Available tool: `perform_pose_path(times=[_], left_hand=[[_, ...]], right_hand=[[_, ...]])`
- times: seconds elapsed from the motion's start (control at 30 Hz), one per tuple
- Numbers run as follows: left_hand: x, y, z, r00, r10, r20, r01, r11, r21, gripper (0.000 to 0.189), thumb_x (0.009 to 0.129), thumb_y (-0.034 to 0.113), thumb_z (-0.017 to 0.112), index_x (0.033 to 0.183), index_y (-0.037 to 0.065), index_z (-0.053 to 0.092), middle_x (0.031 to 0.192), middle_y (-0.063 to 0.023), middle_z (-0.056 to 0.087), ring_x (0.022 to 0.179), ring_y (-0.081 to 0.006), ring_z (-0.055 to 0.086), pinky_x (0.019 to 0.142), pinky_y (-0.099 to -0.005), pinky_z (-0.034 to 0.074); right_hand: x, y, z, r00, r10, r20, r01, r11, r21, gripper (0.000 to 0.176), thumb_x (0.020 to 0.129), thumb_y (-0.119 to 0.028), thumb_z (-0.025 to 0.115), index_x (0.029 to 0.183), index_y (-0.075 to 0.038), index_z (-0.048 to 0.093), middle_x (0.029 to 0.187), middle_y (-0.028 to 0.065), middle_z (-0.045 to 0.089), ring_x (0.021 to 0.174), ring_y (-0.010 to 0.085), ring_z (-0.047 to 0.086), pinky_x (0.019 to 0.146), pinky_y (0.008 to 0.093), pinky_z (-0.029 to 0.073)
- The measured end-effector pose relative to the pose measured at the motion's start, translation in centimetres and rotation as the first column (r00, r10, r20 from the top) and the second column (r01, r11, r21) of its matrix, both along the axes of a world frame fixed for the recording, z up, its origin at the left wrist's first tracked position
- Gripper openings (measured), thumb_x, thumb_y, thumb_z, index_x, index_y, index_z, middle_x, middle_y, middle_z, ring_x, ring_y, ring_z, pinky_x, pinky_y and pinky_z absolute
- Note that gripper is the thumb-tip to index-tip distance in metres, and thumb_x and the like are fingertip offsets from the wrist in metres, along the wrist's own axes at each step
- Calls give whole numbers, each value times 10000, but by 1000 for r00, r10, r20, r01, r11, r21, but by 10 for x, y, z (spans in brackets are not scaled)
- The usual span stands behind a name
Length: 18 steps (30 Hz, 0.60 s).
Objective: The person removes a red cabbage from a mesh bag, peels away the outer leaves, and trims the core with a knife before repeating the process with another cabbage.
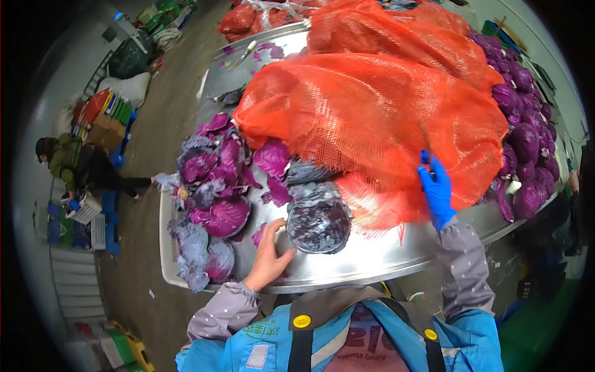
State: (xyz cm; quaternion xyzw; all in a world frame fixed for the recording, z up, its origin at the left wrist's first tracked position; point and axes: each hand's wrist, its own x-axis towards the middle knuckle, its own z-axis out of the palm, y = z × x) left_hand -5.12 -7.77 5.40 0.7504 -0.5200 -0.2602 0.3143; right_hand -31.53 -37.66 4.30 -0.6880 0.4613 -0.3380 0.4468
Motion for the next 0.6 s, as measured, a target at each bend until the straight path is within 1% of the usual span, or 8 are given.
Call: perform_pose_path(times=[0.1,0.17,0.23,0.33,0.37,0.43,0.5,0.6], left_hand=[[-20,8,3,925,322,-201,-335,941,-34,762,690,160,740,1320,44,326,1306,-162,349,1137,-305,430,904,-386,428],[-34,0,6,842,457,-286,-484,875,-29,777,716,186,739,1335,39,292,1265,-175,346,1066,-267,442,860,-359,458],[-39,13,-5,825,485,-291,-509,861,-8,763,753,204,725,1342,31,272,1245,-182,344,1052,-252,456,834,-336,472],[-45,25,-5,341,589,-733,-564,752,342,546,884,168,601,1322,66,291,1266,-135,404,1062,-257,504,875,-364,463],[-44,26,-5,340,593,-730,-568,748,343,546,884,168,601,1322,66,291,1266,-135,404,1062,-257,504,875,-364,463],[-40,21,-6,-91,378,-921,-296,873,387,485,907,218,576,1279,33,325,1266,-163,435,1122,-306,505,948,-430,446],[-43,18,-19,-218,363,-906,-154,904,399,540,934,395,483,1289,14,339,1314,-181,419,1219,-364,433,1060,-479,335],[-41,1,-8,-435,349,-830,-80,903,421,795,851,534,541,1364,-3,257,1325,-210,391,1284,-366,343,1084,-468,291]], right_hand=[[33,43,34,974,13,224,8,996,-92,329,879,-41,570,1208,-35,552,1146,58,588,1003,122,550,855,265,448],[54,73,42,937,316,152,-335,935,118,326,878,-84,594,1196,-23,558,1143,66,591,1005,126,549,849,264,449],[74,88,33,909,386,154,-414,873,259,355,875,-106,607,1214,-21,544,1174,75,580,1036,131,540,870,268,443],[95,104,7,864,429,261,-502,766,401,430,868,-155,629,1257,-18,507,1234,89,552,1100,143,516,919,280,426],[100,107,1,840,411,355,-533,751,389,474,866,-182,638,1282,-16,484,1263,93,535,1132,150,502,947,288,414],[109,108,-5,805,416,423,-582,695,422,569,856,-214,654,1333,-13,418,1311,100,492,1195,167,456,996,311,384],[113,110,-17,784,416,461,-608,667,431,621,854,-229,660,1360,-14,373,1344,106,456,1209,177,439,999,319,382],[117,113,-22,757,472,453,-644,656,393,626,843,-235,671,1350,-21,373,1291,103,480,1185,191,452,981,332,392]])
